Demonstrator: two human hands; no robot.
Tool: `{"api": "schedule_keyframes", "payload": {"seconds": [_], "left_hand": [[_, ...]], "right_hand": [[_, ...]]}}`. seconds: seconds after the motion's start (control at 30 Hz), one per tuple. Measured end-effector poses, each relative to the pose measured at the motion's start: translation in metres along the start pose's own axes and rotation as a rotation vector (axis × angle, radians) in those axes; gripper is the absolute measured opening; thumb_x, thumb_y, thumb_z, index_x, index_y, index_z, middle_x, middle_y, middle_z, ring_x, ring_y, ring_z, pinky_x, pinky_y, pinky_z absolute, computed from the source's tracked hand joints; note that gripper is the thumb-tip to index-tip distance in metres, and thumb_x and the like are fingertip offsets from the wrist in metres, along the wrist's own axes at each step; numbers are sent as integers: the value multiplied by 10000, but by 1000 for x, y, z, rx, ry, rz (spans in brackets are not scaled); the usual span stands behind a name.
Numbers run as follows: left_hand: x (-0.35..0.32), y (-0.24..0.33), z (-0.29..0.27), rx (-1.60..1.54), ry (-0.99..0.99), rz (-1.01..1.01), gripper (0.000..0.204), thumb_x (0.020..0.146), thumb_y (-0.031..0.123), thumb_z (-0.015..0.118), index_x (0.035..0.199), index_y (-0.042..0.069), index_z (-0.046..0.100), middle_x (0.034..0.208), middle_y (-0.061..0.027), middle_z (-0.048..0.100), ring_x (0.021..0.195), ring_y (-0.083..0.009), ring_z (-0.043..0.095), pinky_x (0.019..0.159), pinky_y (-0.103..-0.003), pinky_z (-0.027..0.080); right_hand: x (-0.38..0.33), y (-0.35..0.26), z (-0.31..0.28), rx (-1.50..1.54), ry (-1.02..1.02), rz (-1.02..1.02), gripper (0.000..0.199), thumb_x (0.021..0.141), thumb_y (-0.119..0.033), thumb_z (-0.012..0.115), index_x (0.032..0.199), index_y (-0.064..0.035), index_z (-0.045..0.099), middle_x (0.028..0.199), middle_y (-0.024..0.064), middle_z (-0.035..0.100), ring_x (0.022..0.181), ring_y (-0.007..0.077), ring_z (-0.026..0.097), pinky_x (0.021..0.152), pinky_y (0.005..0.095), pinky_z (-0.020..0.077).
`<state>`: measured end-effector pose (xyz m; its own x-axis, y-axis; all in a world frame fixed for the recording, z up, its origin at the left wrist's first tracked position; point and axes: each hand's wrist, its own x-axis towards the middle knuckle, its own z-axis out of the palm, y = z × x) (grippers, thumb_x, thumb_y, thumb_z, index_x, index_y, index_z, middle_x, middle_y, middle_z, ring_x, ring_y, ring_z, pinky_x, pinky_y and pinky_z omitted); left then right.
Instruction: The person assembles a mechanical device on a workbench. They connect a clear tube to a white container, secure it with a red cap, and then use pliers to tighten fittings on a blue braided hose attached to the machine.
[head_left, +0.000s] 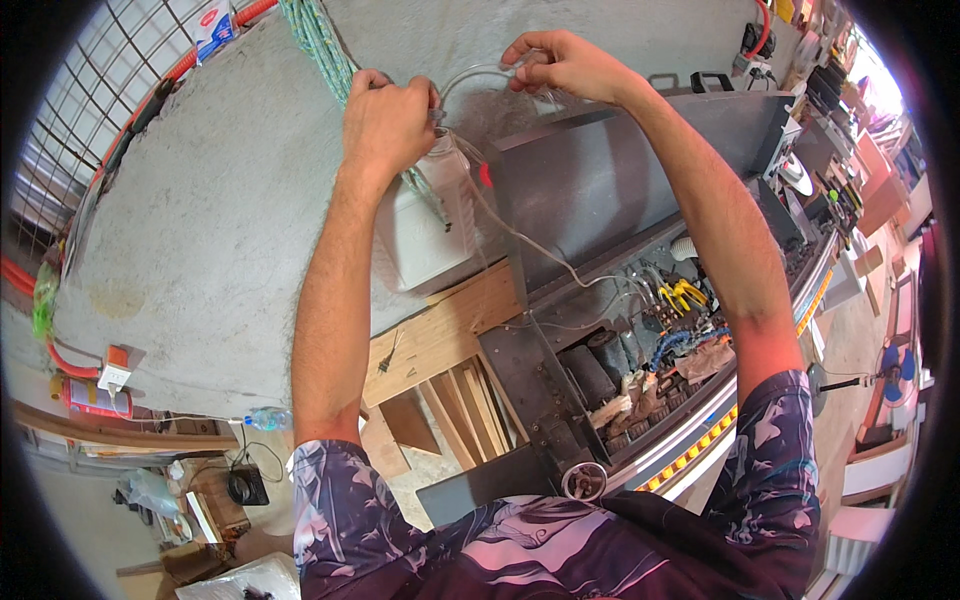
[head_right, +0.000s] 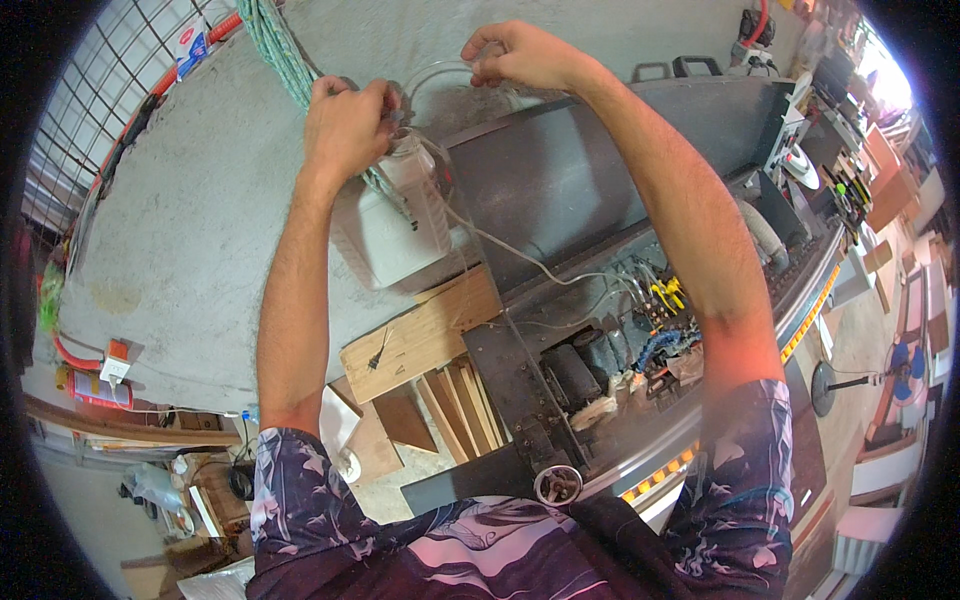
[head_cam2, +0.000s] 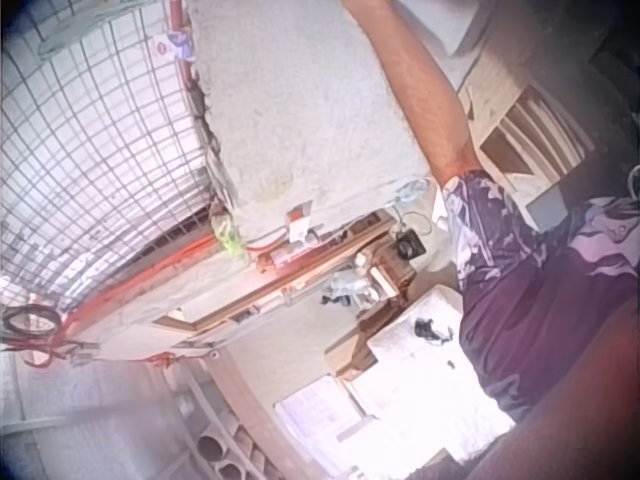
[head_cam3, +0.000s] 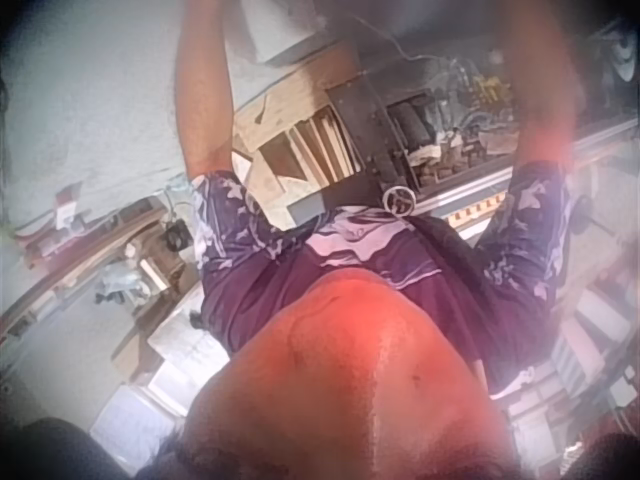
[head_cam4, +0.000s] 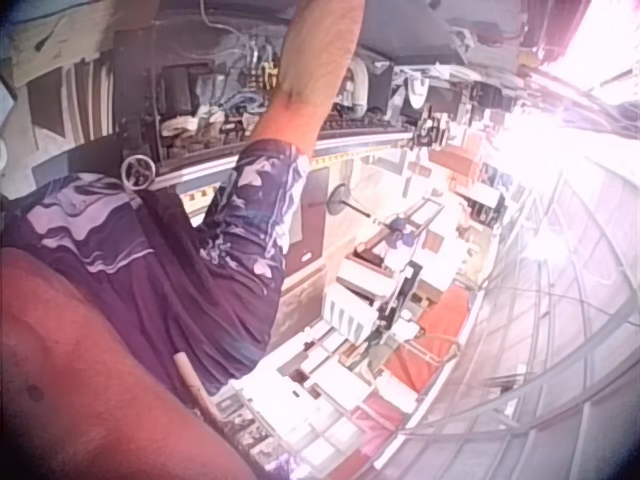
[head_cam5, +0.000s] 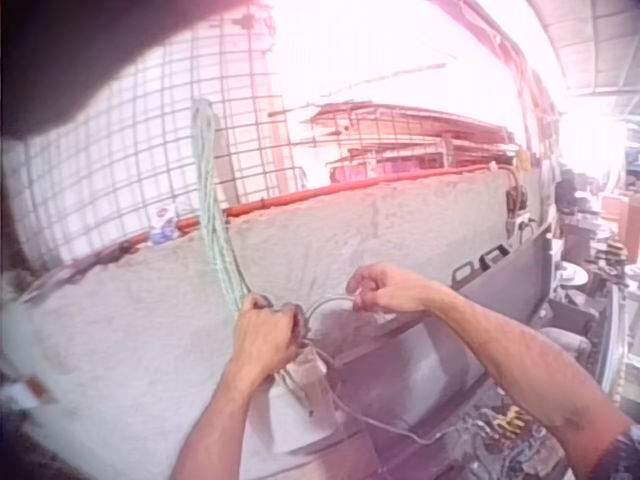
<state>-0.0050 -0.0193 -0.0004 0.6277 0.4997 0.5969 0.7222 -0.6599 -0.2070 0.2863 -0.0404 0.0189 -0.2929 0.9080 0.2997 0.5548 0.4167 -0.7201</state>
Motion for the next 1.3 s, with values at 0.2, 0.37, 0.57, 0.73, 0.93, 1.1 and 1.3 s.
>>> {"api": "schedule_keyframes", "payload": {"seconds": [0.2,0.37,0.57,0.73,0.93,1.1,1.3], "left_hand": [[0,-6,8,-131,116,15,191,858,152,712,1046,130,736,683,-66,729,741,-262,689,1007,-396,401],[2,-3,0,-96,-33,-31,273,912,191,699,1174,114,699,921,-42,810,853,-215,732,1037,-409,373],[2,-1,-2,-139,-33,-43,278,919,195,691,1183,109,702,889,-30,810,852,-200,730,1041,-400,360],[3,0,-3,-142,-37,-52,298,919,215,692,1193,101,706,857,-24,807,837,-190,729,1050,-398,353],[3,2,-4,-163,-54,-52,316,934,264,698,1200,93,715,844,-19,804,816,-184,729,1052,-391,350],[3,4,-9,-161,-57,-61,358,950,350,717,1200,94,724,844,-16,802,812,-173,731,1049,-392,352],[4,2,-3,-135,-33,-58,363,961,368,715,1201,95,726,831,-23,802,813,-173,732,1036,-390,357]], "right_hand": [[8,3,3,74,99,-21,238,1066,-144,605,1246,-5,675,921,17,725,798,60,612,738,241,510],[10,5,11,74,225,-52,238,1074,-181,614,1215,-10,702,904,-5,719,776,41,591,698,222,488],[12,6,14,121,328,-27,266,1066,-240,651,1205,-24,719,896,-14,732,749,30,579,663,210,474],[12,4,15,117,364,-33,274,1061,-262,664,1194,-31,728,890,-19,735,733,27,571,654,205,470],[12,8,15,105,369,-39,278,1064,-264,655,1184,-25,735,892,-14,741,720,34,574,660,207,483],[13,6,16,90,366,-13,293,1068,-271,646,1191,-20,735,892,-4,747,724,40,585,660,214,494],[13,7,18,102,368,-40,289,1066,-264,648,1189,-18,735,878,-4,746,712,42,581,666,218,500]]}}
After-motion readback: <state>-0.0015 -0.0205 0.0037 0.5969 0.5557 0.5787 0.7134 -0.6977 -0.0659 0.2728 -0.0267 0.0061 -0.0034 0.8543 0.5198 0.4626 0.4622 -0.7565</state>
